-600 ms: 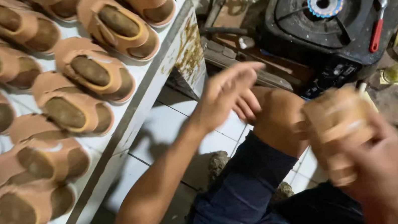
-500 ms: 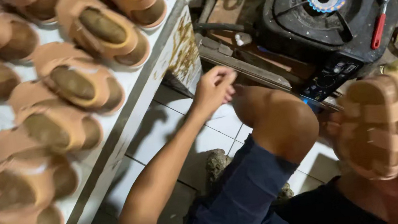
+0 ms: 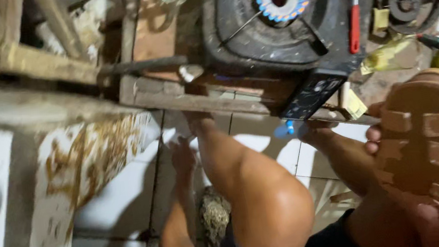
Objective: The person sits on the floor assembling sandals. They hold a sandal upper over a lit gas burner to heat a white sole, press the heated sole onto the upper, trim and press the sole edge with a curved blade, then place the finished sandal on a rack with rows of completed sandals.
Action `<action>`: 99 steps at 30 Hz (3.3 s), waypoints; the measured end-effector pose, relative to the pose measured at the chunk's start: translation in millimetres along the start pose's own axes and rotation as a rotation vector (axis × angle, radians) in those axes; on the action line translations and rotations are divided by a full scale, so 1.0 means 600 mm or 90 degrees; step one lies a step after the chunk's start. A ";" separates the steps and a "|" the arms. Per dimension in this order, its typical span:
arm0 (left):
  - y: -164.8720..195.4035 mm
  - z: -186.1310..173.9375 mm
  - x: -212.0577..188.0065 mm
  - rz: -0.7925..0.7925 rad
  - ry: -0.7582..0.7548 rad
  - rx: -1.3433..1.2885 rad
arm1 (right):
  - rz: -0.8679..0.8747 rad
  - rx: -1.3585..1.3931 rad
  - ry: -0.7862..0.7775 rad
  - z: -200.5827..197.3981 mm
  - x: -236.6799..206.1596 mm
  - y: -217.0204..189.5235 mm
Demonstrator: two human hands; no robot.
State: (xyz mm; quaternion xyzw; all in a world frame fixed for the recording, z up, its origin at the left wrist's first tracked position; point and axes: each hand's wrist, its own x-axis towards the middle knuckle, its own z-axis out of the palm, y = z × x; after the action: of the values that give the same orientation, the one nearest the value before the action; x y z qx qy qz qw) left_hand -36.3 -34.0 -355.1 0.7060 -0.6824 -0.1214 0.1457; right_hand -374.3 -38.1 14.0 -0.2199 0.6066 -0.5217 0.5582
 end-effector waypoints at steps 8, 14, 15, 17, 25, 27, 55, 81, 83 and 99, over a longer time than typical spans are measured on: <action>0.008 0.011 0.019 -0.087 -0.078 0.087 | 0.049 0.224 -0.059 0.017 0.007 0.011; 0.019 0.000 -0.017 -0.098 -0.107 0.043 | 0.052 0.318 -0.033 0.018 0.012 0.002; 0.025 -0.004 -0.021 -0.098 -0.113 0.032 | 0.052 0.406 -0.074 0.017 0.012 0.000; 0.035 -0.011 -0.031 -0.111 -0.126 -0.003 | 0.062 0.473 -0.105 0.014 0.014 -0.004; 0.035 -0.069 -0.125 -0.316 -0.135 -0.398 | 0.063 0.428 -0.130 -0.018 0.008 -0.011; 0.039 -0.106 -0.143 -0.428 -0.118 -0.613 | 0.074 0.460 -0.156 -0.030 0.003 -0.011; 0.401 -0.385 0.332 0.088 0.198 -0.430 | -0.017 0.399 -0.181 -0.023 -0.003 -0.021; 0.375 -0.393 0.363 0.172 0.135 -0.373 | 0.073 0.355 -0.202 0.038 -0.003 -0.003; 0.370 -0.375 0.363 0.242 0.207 -0.313 | 0.062 0.355 -0.202 0.039 -0.003 -0.003; 0.348 -0.435 0.332 0.168 0.086 -0.449 | 0.053 0.336 -0.156 0.047 0.005 -0.029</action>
State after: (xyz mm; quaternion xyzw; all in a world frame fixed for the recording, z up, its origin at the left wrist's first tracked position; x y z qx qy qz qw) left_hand -125.8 -228.1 -29.7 0.5249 -0.6724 -0.2821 0.4391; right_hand -355.1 -58.0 32.7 -0.1035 0.3865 -0.6075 0.6862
